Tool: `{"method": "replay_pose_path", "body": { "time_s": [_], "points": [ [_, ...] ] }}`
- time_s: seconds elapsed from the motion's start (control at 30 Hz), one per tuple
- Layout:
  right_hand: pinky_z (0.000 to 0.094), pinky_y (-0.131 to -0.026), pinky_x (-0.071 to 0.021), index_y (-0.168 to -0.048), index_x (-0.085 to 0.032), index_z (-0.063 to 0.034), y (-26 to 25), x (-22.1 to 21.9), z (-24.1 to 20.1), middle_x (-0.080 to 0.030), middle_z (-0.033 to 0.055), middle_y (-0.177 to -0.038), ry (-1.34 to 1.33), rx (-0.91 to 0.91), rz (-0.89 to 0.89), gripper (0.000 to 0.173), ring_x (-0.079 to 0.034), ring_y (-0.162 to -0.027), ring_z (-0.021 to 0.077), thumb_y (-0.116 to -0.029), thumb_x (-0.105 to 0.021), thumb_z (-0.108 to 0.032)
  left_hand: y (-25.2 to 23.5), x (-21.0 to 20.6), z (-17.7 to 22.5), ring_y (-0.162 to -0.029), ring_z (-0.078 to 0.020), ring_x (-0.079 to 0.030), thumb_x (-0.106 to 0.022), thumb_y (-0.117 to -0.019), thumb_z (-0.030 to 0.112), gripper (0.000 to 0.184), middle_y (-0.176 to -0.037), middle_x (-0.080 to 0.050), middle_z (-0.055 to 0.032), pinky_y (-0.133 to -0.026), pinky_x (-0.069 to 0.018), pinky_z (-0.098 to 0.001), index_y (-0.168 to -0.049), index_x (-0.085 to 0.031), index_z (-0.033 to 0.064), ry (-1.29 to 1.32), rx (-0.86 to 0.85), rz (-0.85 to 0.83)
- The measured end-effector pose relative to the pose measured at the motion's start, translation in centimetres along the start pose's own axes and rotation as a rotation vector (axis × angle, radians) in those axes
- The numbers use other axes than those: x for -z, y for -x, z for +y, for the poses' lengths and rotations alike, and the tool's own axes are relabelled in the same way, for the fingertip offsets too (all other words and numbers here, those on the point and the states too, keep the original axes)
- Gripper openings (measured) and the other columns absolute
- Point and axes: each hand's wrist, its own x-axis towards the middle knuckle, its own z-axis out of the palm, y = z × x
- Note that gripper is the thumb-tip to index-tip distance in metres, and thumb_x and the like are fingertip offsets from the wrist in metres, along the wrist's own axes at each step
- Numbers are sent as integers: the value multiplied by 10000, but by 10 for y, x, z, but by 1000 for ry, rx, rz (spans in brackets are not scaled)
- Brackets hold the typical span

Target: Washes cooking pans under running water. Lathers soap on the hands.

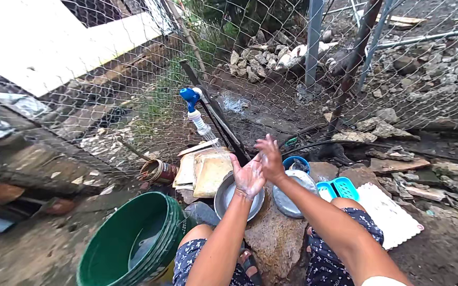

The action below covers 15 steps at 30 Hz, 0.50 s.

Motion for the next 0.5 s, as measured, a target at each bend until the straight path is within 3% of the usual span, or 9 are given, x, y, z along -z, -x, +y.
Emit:
{"method": "replay_pose_path", "body": {
  "time_s": [0.03,0.1,0.13,0.17,0.23,0.33,0.4,0.43,0.5],
  "points": [
    [668,-1213,-249,-1171,-742,-8,13,-12,-13,-650,201,-1373,-16,70,-1,329,-441,-1442,441,-970,-488,-65,-6,8,2,-1146,-277,-672,-71,-806,951,1183,-1266,-672,-181,-939,-571,-453,-1410,-488,23,-11,-66,-1],
    [603,-1166,-395,-1116,-777,-30,34,-25,-36,-700,191,-1290,-80,203,-24,290,-567,-1341,406,-970,-531,-76,-28,49,0,-1361,-414,-536,-111,-781,978,1295,-1466,-530,-290,-1072,-474,-603,-1500,-400,-60,-65,-190,-217],
    [589,-1159,-413,-1110,-778,-24,35,-25,-36,-702,201,-1281,-103,248,-34,280,-584,-1324,405,-965,-543,-72,-29,50,1,-1385,-423,-512,-115,-768,989,1319,-1483,-512,-298,-1086,-455,-614,-1502,-405,-68,-63,-194,-231],
    [588,-1144,-427,-1107,-773,-20,31,-23,-30,-699,200,-1286,-90,255,-25,274,-592,-1316,396,-960,-552,-88,-15,29,4,-1362,-403,-536,-74,-767,988,1317,-1462,-535,-285,-1076,-471,-582,-1484,-417,-61,-37,-157,-113],
    [615,-1163,-380,-1120,-764,-13,13,-12,-6,-693,188,-1311,-14,203,43,285,-561,-1355,393,-953,-546,-89,4,0,12,-1226,-313,-635,-78,-754,990,1254,-1326,-642,-206,-991,-545,-466,-1412,-483,3,28,-43,-18],
    [637,-1242,-216,-1224,-702,40,6,-2,8,-622,234,-1399,-8,76,100,353,-422,-1463,428,-978,-465,-49,10,2,10,-1202,-264,-636,-19,-838,909,1182,-1351,-622,-192,-967,-542,-390,-1497,-385,-1,-11,39,-114],
    [640,-1247,-198,-1272,-688,32,16,-1,-25,-585,241,-1445,-34,20,34,385,-385,-1481,444,-971,-485,-96,17,-20,2,-1231,-228,-614,44,-975,729,941,-1377,-616,-121,-991,-532,-419,-1523,-379,91,-209,-18,67],
    [639,-1240,-201,-1279,-694,30,23,4,-54,-577,248,-1453,-68,-19,-21,377,-395,-1473,446,-966,-511,-73,22,-43,-11,-1305,-277,-564,30,-1010,687,852,-1461,-558,-119,-1004,-501,-514,-1570,-310,142,-357,-106,227],
    [631,-1231,-235,-1244,-726,12,31,5,-84,-587,257,-1438,-117,-14,-40,377,-445,-1441,447,-937,-508,-8,20,-69,-37,-1289,-391,-581,114,-874,819,986,-1516,-504,-154,-861,-549,-652,-1614,-91,202,-621,-274,467]
  ]
}}
